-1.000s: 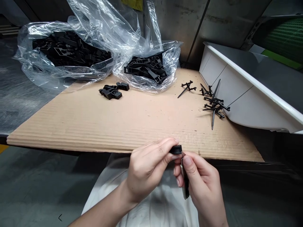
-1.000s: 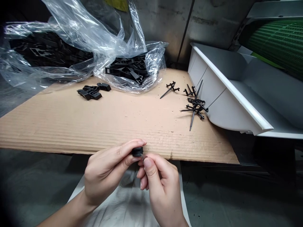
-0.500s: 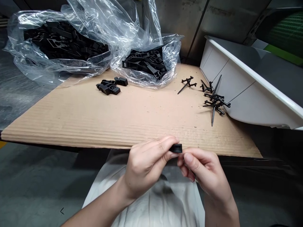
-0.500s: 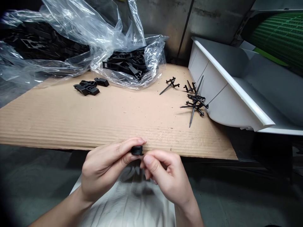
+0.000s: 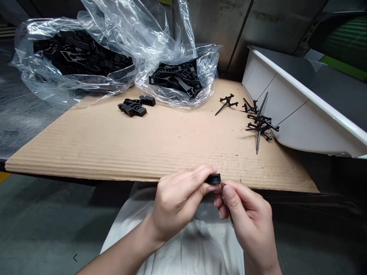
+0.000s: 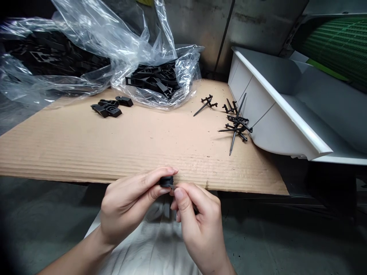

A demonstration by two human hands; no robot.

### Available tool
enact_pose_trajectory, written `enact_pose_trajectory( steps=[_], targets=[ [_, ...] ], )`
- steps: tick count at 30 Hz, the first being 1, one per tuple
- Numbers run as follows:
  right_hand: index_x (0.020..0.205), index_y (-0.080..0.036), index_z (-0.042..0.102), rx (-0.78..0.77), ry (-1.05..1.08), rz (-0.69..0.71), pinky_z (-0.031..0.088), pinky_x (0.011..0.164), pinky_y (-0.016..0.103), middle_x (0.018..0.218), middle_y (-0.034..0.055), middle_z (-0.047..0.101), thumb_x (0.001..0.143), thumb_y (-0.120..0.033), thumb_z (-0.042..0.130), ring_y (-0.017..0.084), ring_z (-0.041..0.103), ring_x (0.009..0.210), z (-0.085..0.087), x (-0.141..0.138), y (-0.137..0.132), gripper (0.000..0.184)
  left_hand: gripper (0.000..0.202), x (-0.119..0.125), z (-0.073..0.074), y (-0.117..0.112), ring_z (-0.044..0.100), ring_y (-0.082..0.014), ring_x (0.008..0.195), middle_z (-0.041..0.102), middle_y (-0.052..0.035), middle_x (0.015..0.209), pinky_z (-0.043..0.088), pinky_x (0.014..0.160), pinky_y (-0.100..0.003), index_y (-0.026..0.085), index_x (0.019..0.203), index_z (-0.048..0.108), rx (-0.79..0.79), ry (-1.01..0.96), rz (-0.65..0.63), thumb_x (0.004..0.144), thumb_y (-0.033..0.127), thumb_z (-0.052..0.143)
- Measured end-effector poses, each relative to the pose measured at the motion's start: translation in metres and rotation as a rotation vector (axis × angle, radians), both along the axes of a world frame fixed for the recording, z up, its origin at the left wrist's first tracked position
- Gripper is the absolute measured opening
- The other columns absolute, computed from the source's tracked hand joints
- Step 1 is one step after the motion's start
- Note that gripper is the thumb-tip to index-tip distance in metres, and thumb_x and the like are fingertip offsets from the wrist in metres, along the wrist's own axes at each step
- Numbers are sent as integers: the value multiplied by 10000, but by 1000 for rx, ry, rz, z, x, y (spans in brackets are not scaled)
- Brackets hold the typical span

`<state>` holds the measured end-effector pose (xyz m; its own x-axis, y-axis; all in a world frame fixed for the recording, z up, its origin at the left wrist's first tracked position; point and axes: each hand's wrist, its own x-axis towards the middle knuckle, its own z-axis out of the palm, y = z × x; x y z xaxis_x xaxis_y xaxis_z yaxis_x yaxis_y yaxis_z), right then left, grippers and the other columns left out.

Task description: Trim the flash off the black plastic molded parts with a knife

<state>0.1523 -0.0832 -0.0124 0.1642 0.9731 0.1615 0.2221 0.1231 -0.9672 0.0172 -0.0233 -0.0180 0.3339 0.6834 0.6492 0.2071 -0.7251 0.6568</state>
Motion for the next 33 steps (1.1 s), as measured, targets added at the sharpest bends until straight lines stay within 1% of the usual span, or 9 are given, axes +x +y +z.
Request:
enact_pose_trajectory(
  steps=[7, 13, 15, 17, 19, 21, 26, 29, 33],
  targets=[
    [701, -170, 587, -201, 181, 208, 324, 383, 162, 522, -36, 517, 871, -340, 470, 45, 412, 402, 5, 15, 10, 267, 163, 1, 6, 1, 680, -146, 771, 719, -59, 856, 539, 695, -198, 130, 960, 633, -5, 22, -42, 821, 110, 550],
    [632, -142, 609, -286, 50, 494, 337, 426, 170, 522, -22, 525, 854, -282, 496, 51, 426, 451, 14, 19, 12, 285, 133, 1, 5, 3, 679, -153, 771, 717, -61, 853, 527, 707, -199, 124, 925, 636, 4, 25, -36, 818, 122, 557],
    [717, -170, 647, -189, 87, 390, 360, 436, 174, 577, -21, 568, 820, -297, 556, 60, 453, 473, 14, 18, 7, 187, 128, 2, 6, 3, 679, -153, 754, 717, -64, 838, 521, 690, -203, 119, 924, 636, -4, 32, -42, 824, 131, 556],
    [806, -227, 665, -36, 90, 157, 396, 467, 178, 644, -30, 608, 763, -268, 636, 74, 496, 521, 13, 16, 2, 66, 124, 2, 9, 3, 678, -157, 726, 716, -69, 815, 514, 661, -211, 110, 916, 636, -11, 47, -45, 829, 145, 555],
    [865, -282, 669, 103, -7, -95, 430, 522, 178, 674, -52, 621, 732, -191, 667, 76, 523, 559, 12, 13, -2, 161, 122, 3, 12, 3, 675, -169, 701, 712, -78, 784, 508, 636, -228, 98, 876, 643, -6, 74, -44, 834, 168, 552],
    [949, -322, 655, 175, -140, -239, 453, 565, 175, 674, -76, 627, 739, -135, 653, 67, 530, 548, 9, 9, -3, 282, 143, 5, 13, 3, 670, -182, 684, 707, -86, 756, 503, 615, -242, 93, 816, 650, 9, 102, -46, 838, 189, 546],
    [908, -314, 646, 296, -358, -236, 481, 664, 194, 782, -76, 690, 763, -91, 618, 100, 626, 705, 1, 0, 4, 268, 133, 5, 14, 3, 660, -177, 679, 701, -79, 733, 498, 625, -236, 89, 789, 656, 29, 102, -24, 824, 174, 560],
    [970, -307, 616, 405, -457, -328, 477, 697, 245, 753, -56, 688, 739, -37, 623, 133, 634, 717, -6, -4, 4, 355, 133, 4, 14, 2, 658, -170, 676, 699, -69, 726, 500, 622, -229, 99, 780, 655, 8, 81, -32, 825, 181, 560],
    [927, -302, 628, 374, -331, -468, 464, 644, 258, 725, -41, 671, 759, -65, 609, 144, 621, 670, -11, -5, -1, 291, 132, 4, 15, 1, 661, -176, 681, 703, -77, 741, 504, 626, -237, 97, 782, 660, -37, 86, -27, 815, 193, 577]
  ],
)
